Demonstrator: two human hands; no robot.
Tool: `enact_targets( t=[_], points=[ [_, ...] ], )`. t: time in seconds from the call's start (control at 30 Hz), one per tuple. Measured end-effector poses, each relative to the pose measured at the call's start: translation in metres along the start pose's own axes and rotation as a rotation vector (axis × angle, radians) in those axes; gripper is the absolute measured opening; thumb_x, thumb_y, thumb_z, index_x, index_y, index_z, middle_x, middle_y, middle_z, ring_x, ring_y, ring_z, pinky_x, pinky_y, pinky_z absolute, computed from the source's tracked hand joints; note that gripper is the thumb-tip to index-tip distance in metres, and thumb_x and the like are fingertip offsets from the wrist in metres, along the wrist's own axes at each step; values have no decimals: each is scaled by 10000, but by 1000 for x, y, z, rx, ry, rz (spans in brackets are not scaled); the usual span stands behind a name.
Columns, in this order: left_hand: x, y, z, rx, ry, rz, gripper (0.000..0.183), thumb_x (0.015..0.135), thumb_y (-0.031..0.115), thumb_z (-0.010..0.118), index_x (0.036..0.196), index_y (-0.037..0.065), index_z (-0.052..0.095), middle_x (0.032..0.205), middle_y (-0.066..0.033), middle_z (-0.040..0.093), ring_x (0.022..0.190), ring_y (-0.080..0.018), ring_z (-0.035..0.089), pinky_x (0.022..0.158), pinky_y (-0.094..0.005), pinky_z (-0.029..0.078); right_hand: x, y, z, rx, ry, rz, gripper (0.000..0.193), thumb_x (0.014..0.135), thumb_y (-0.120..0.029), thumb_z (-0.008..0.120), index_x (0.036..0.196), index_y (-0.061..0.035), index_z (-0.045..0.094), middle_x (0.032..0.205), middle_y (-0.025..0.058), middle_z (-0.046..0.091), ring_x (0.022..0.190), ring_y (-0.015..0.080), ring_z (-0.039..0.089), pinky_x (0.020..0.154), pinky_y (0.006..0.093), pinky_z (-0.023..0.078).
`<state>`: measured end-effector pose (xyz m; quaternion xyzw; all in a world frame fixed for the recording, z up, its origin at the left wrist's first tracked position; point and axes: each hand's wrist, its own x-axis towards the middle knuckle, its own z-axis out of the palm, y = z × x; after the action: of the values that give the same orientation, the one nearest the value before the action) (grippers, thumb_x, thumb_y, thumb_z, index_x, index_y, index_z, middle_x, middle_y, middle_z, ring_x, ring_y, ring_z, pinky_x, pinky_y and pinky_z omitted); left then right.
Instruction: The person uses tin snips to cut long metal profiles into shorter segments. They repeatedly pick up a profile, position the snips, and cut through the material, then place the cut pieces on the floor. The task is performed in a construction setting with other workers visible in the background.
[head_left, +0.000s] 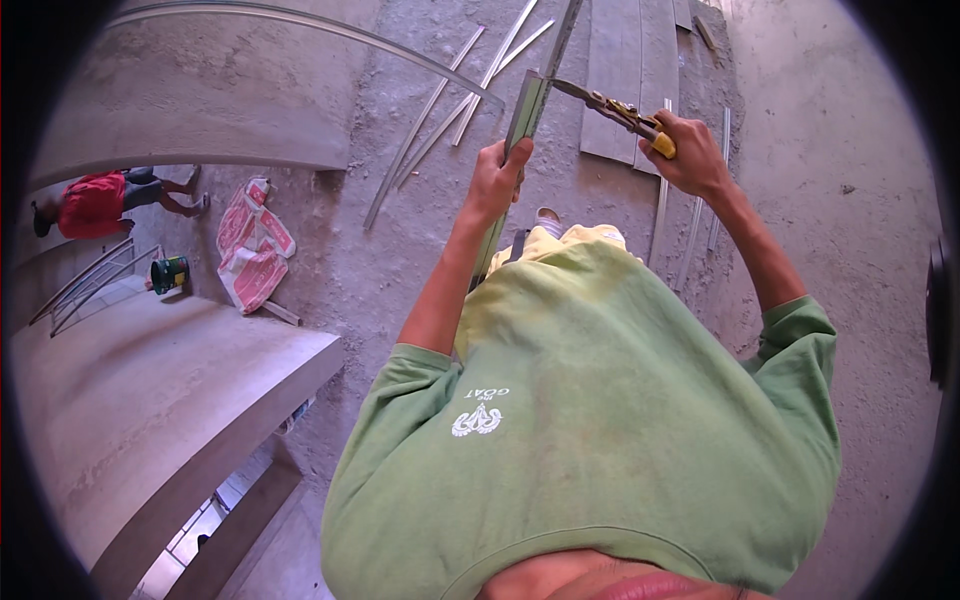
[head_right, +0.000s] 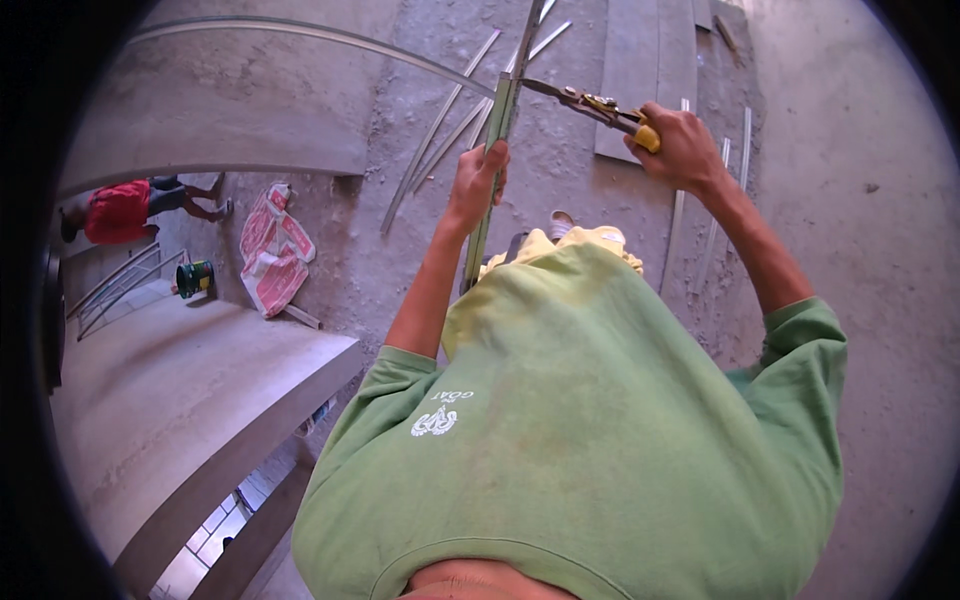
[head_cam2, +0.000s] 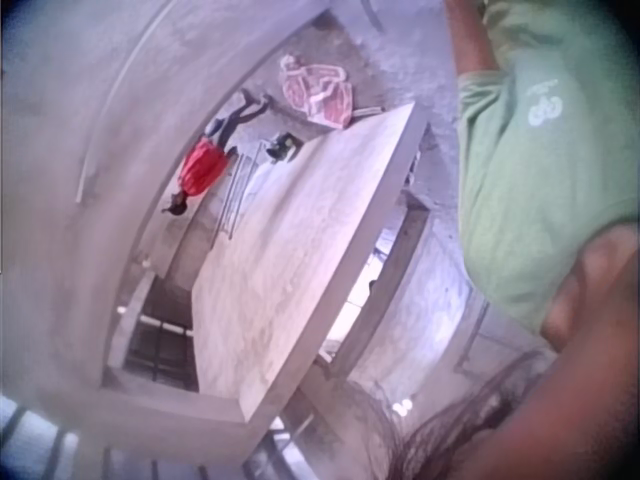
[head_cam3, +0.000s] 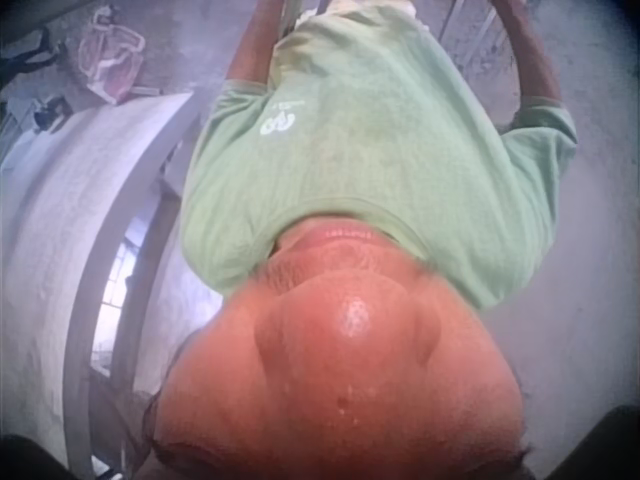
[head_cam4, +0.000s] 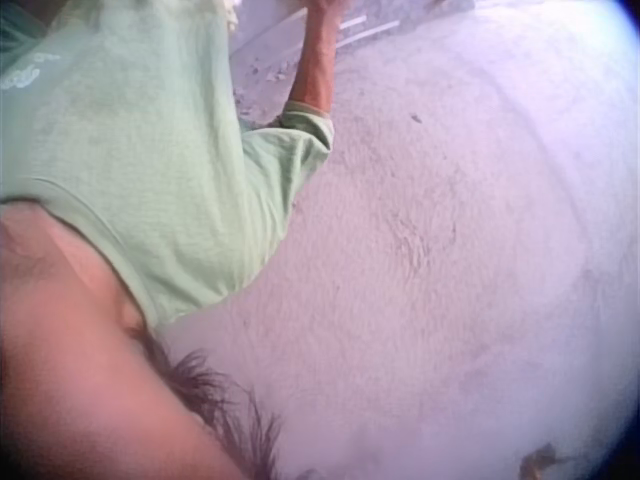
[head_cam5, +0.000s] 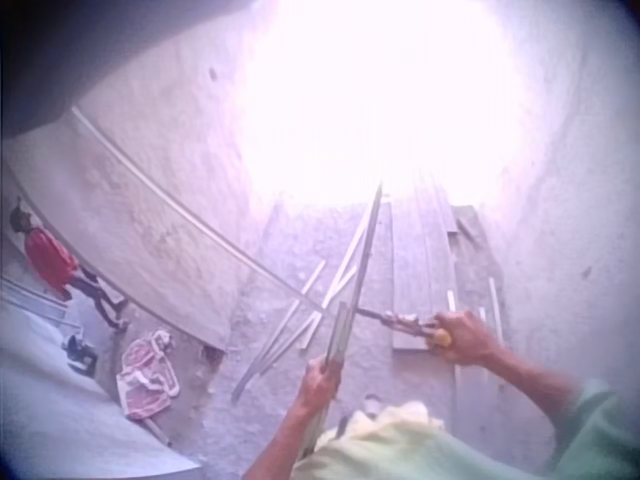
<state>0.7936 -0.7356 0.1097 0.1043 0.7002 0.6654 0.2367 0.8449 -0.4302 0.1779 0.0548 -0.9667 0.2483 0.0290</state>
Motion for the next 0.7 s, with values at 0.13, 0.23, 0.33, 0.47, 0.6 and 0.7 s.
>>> enact_targets(
  t=[0.13,0.23,0.33,0.47,0.6,0.7],
  points=[
    [1,-2,2,6,1,5,576,916,637,543,760,84,493,582,34,425,468,-57,421,414,-233,349,7,7,-4,32,-68,-2,185,812,-172,695,872,-20,607,683,197,632,661,399,641,614,470,491],
    [3,-4,1,-16,5,-28,565,919,634,539,757,95,489,582,42,414,468,-47,417,412,-227,347,4,8,-9,44,-162,45,197,812,-178,696,874,-17,601,692,196,636,677,395,644,633,470,492],
    [6,-7,-2,-89,-4,-36,577,878,646,599,737,102,472,566,45,423,454,-50,421,394,-233,351,6,2,-19,29,-178,43,228,813,-184,695,937,-16,602,766,201,651,752,391,652,680,464,498],
    [4,-5,-2,-13,44,-52,583,877,661,585,748,103,479,600,29,448,472,-56,436,412,-231,359,-1,4,-11,19,-73,46,392,802,-177,697,1135,-13,573,1013,215,649,951,394,631,809,457,497],
    [10,-3,-13,-170,-127,-120,575,884,677,555,810,111,485,631,52,390,504,-43,377,428,-216,316,-9,21,0,13,-70,90,430,786,-157,698,1166,-14,559,1048,203,637,976,396,622,841,455,500],
    [18,-8,-27,-301,-243,-171,606,857,714,552,820,114,481,638,54,380,514,-44,368,434,-214,301,-10,22,2,39,-73,82,420,781,-143,691,1160,-16,560,1058,196,629,982,395,618,850,456,500]
  ],
)
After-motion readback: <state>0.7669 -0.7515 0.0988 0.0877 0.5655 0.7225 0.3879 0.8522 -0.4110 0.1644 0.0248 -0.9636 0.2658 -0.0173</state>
